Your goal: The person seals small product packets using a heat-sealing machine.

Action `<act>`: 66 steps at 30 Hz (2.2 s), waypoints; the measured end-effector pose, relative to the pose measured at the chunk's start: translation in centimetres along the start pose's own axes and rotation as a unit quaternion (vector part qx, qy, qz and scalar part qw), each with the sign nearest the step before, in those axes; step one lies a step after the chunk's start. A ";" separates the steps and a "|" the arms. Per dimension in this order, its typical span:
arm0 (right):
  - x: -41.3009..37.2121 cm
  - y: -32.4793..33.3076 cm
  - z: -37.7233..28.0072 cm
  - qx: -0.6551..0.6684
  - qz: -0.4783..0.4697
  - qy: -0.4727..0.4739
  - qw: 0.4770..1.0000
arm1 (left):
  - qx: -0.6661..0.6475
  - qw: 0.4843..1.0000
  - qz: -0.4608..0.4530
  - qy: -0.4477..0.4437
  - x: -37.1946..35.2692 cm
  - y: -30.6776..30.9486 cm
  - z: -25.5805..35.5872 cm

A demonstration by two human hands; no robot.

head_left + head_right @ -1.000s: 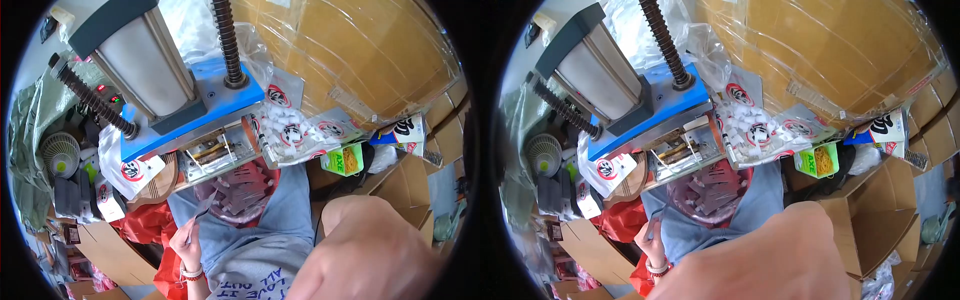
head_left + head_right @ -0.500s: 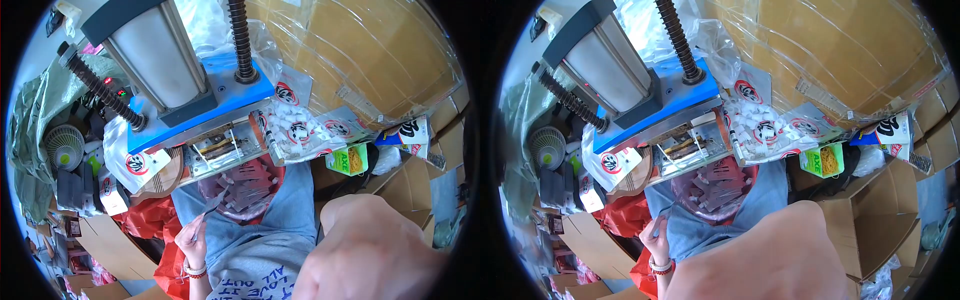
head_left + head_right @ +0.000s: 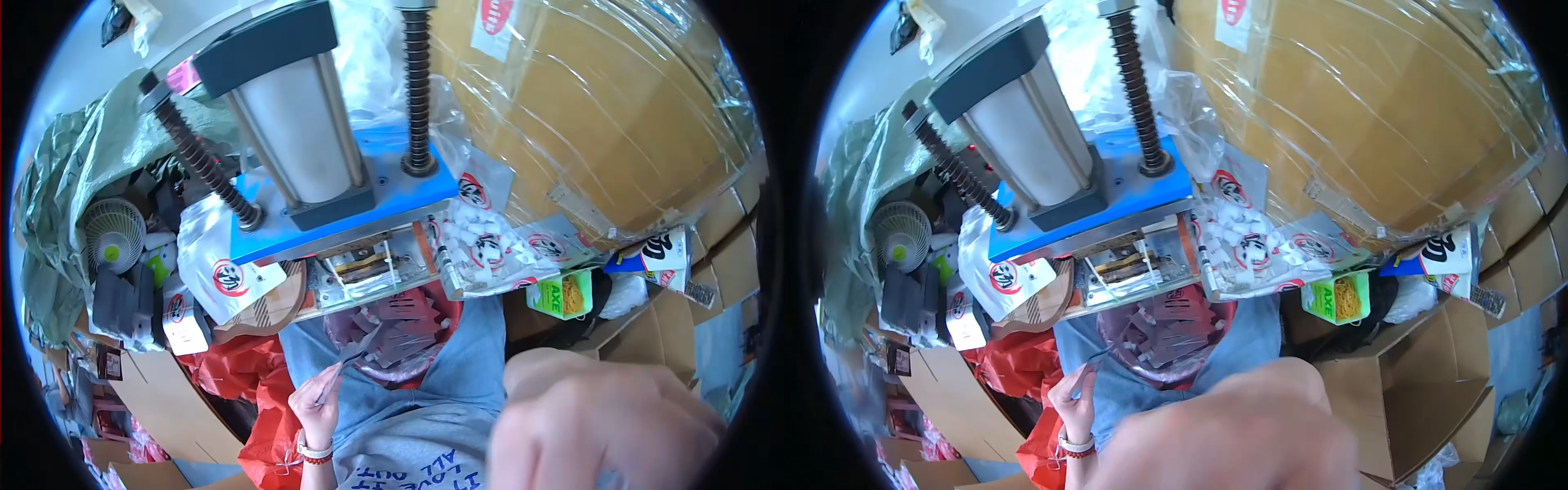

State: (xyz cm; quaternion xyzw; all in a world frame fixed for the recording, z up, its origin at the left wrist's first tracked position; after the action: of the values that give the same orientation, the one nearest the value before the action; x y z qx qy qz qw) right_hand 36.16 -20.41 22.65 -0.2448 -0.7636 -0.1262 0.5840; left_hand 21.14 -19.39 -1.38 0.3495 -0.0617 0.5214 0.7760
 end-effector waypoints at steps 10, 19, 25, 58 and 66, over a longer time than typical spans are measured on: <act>2.3 1.3 -0.9 -0.001 0.023 -0.154 0.988 | -0.179 0.884 -0.149 0.406 3.1 1.4 3.7; -1.6 -2.0 -12.0 -0.189 0.125 -0.163 0.960 | -0.193 0.971 0.022 0.136 2.4 0.3 1.5; -5.8 -1.8 -14.4 -0.012 0.118 0.091 0.989 | -0.142 0.990 0.000 0.026 3.8 0.8 3.6; -18.3 -5.0 -19.2 -0.777 0.291 -0.041 0.557 | -0.252 0.937 -0.211 0.120 1.4 -3.0 1.7; -21.1 -8.6 -29.6 -0.689 0.316 0.041 0.650 | -0.260 0.942 -0.162 0.140 1.2 -2.7 1.9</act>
State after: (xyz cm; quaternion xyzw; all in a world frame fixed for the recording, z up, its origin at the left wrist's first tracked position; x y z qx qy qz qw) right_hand 60.46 -46.67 11.76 -0.7981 -0.3083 -0.4339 0.2824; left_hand 24.50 -20.22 -0.75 0.0643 -0.0291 0.3981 0.9146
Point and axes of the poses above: each hand's wrist, its own x-axis towards the middle knuckle, its own y-axis out of the back of the hand, z = x × y, the point moved 1 cm from there along x, towards the middle knuckle, and after that the axes turned 4 degrees about -y, right-handed, at the moved point
